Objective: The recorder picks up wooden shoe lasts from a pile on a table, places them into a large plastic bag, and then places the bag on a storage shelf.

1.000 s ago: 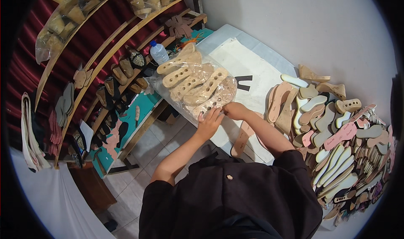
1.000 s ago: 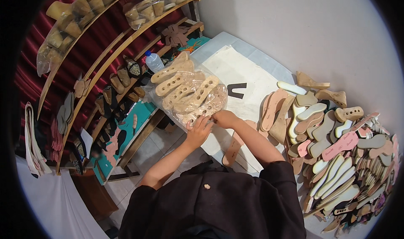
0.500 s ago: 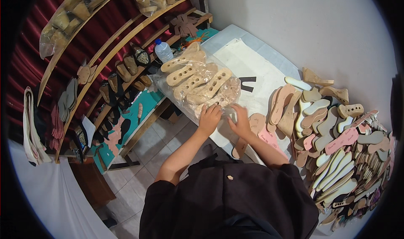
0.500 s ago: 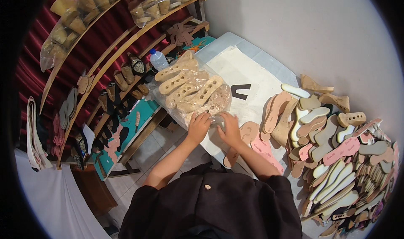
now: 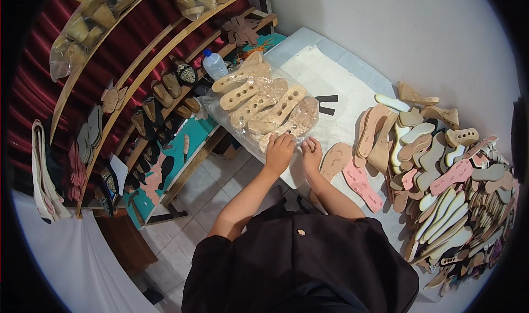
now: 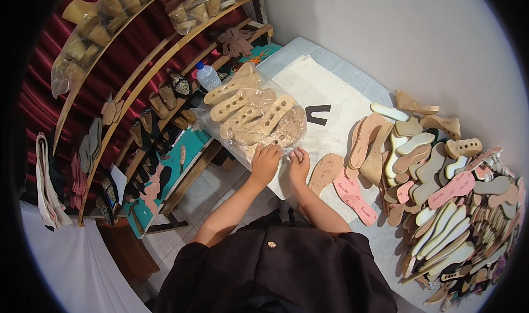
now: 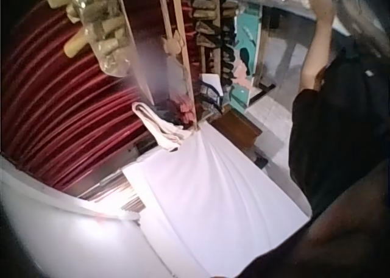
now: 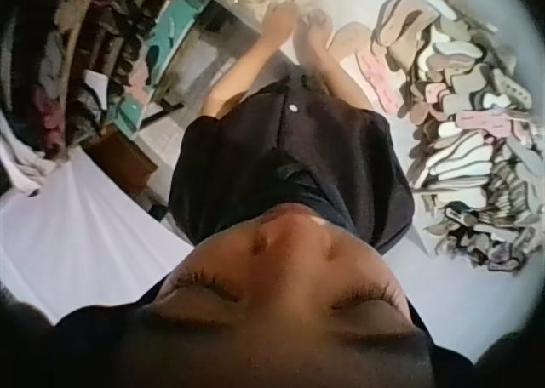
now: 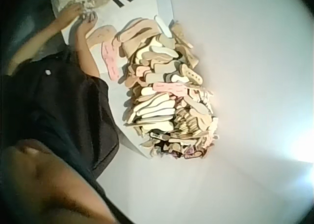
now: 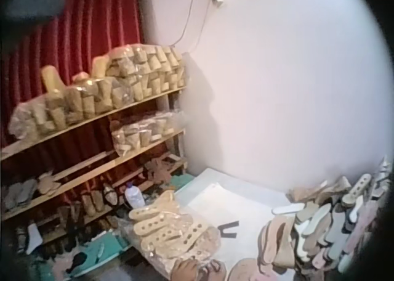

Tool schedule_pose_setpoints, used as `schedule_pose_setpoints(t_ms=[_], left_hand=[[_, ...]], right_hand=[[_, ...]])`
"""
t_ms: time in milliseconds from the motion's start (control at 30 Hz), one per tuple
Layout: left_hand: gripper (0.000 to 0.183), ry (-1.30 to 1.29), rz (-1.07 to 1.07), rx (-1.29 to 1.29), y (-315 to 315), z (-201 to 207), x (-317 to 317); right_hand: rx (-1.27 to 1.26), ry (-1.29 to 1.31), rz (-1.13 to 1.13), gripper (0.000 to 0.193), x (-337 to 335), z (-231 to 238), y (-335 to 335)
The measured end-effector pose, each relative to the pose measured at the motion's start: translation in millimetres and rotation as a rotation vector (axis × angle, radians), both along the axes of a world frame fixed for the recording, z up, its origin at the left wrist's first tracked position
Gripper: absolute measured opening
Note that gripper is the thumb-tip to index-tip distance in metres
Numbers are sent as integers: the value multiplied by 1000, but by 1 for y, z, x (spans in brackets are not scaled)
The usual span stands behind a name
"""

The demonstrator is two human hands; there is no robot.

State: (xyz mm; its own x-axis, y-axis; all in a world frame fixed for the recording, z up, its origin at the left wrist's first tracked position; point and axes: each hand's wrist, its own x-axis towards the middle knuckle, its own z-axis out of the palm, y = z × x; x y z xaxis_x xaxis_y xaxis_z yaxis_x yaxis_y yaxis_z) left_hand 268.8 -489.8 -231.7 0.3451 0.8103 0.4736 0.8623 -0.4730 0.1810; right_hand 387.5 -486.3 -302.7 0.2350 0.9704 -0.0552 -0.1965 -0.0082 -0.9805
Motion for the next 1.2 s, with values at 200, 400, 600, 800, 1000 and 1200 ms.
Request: schedule_pose_setpoints(t_ms=[200, 400, 600, 800, 1000, 1200], left_hand=[[12, -31, -1, -69, 0, 2, -1], [15, -180, -31, -201, 5, 12, -12], [23, -481, -299, -597, 17, 54, -46], [20, -709, -189, -372, 50, 107, -114], [26, -526, 57, -177, 95, 116, -172], [49, -279, 157, -333, 185, 89, -223]], right_hand=[[-495, 316, -242, 49, -37, 10, 11], [-285, 521, -247, 46, -50, 44, 11], [-213, 330, -347, 37, -59, 44, 16], [-91, 368, -353, 41, -74, 49, 30], [-208, -75, -381, 84, -86, 37, 33], [-153, 67, -376, 78, -90, 41, 29]])
